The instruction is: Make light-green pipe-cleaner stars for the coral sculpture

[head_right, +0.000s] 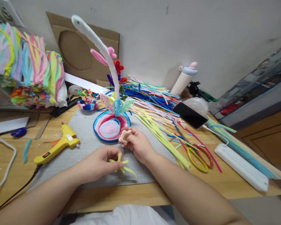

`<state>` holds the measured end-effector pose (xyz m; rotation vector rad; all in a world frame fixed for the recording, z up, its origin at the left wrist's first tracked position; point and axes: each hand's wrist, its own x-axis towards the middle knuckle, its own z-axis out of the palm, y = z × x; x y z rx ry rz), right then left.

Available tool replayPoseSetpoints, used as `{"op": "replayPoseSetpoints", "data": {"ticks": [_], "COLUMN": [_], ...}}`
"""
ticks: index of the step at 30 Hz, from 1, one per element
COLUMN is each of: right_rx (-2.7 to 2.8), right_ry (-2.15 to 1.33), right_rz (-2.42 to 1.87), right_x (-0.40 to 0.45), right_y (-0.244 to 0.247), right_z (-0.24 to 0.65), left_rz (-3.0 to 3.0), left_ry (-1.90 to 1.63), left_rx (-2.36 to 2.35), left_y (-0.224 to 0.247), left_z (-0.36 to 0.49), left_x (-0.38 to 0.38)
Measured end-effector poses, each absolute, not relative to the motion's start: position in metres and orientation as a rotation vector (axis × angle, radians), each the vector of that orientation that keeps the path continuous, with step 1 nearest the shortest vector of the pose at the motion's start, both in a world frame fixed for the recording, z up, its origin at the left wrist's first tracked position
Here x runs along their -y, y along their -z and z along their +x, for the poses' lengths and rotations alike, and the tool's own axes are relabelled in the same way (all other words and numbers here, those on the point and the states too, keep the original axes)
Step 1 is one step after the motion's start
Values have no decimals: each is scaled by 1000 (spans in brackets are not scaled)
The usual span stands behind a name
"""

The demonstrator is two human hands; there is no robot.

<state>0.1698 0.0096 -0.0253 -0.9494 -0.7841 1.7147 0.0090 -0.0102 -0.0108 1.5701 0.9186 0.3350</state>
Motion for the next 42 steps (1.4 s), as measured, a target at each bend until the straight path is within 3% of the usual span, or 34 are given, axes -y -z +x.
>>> {"op": "replayPoseSetpoints", "data": {"ticks": [15,27,34,42], "right_rx": [845,910,1574,1485], "right_ry": [-1679,-1414,-1020,-720], "right_rz": [-1011,-1079,-1035,-1231], "right_x": [-10,-27,-26,-15], "right_y": [22,32,33,-17], "right_z": [173,177,175,210], "left_rz": [1555,1583,1581,1504], "left_ry": [-335,-332,-343,-350], "left_rx": [-928,-921,-916,-996], "left_y": [11,10,9,10], "left_z": [9,10,9,9], "left_x": [12,11,12,7]}}
